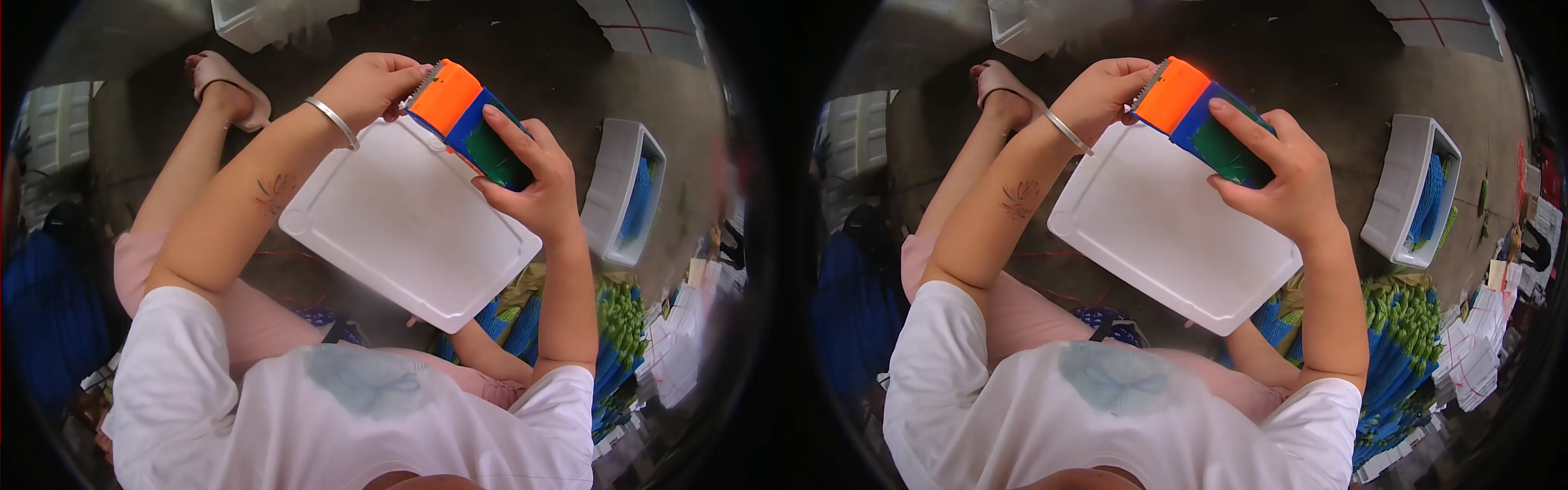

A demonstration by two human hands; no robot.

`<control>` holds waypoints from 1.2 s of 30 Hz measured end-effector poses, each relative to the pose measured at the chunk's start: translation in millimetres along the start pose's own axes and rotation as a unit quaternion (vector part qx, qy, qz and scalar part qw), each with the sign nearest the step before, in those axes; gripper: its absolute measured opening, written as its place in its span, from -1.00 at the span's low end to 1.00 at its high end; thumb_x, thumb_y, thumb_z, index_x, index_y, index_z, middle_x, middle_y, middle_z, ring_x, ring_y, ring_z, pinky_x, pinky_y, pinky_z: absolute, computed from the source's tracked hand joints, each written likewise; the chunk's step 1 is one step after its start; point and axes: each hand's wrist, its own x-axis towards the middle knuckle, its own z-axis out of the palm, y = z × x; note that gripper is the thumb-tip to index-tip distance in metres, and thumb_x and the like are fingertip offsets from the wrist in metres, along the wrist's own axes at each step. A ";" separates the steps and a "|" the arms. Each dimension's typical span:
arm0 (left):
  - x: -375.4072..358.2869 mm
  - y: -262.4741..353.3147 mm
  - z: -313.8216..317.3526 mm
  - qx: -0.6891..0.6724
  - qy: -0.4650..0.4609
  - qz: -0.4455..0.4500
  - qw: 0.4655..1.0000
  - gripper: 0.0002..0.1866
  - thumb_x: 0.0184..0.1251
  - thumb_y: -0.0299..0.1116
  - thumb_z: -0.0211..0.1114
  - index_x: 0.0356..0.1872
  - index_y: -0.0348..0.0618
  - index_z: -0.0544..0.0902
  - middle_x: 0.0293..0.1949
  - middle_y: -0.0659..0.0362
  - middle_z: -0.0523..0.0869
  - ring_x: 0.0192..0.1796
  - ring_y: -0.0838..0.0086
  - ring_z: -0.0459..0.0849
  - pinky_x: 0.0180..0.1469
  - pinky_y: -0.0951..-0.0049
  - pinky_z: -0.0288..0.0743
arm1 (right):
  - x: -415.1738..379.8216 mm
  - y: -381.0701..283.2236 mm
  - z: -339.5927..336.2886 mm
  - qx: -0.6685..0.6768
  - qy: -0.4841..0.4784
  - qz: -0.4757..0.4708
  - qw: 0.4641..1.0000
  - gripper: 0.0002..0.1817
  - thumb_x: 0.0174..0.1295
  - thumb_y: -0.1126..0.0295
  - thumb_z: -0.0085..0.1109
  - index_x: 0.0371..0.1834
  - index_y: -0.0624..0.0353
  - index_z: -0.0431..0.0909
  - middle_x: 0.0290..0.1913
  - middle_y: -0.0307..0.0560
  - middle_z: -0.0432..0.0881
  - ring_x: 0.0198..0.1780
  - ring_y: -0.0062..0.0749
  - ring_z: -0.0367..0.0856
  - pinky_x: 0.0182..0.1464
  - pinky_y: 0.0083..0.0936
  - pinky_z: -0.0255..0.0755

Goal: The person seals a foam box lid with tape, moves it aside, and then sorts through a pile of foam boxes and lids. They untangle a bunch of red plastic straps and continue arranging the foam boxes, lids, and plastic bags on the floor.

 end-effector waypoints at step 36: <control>36.3 -93.4 -35.9 0.348 0.065 0.130 0.926 -0.57 0.36 -0.01 0.19 0.14 0.05 0.43 0.01 0.25 0.54 0.04 0.49 0.46 0.14 0.49 0.33 | -182.2 255.1 -70.2 0.564 -0.204 0.409 0.688 -0.12 -0.08 0.12 0.34 0.30 0.40 0.28 0.12 0.05 0.55 0.06 -0.35 0.57 0.22 -0.49 0.39</control>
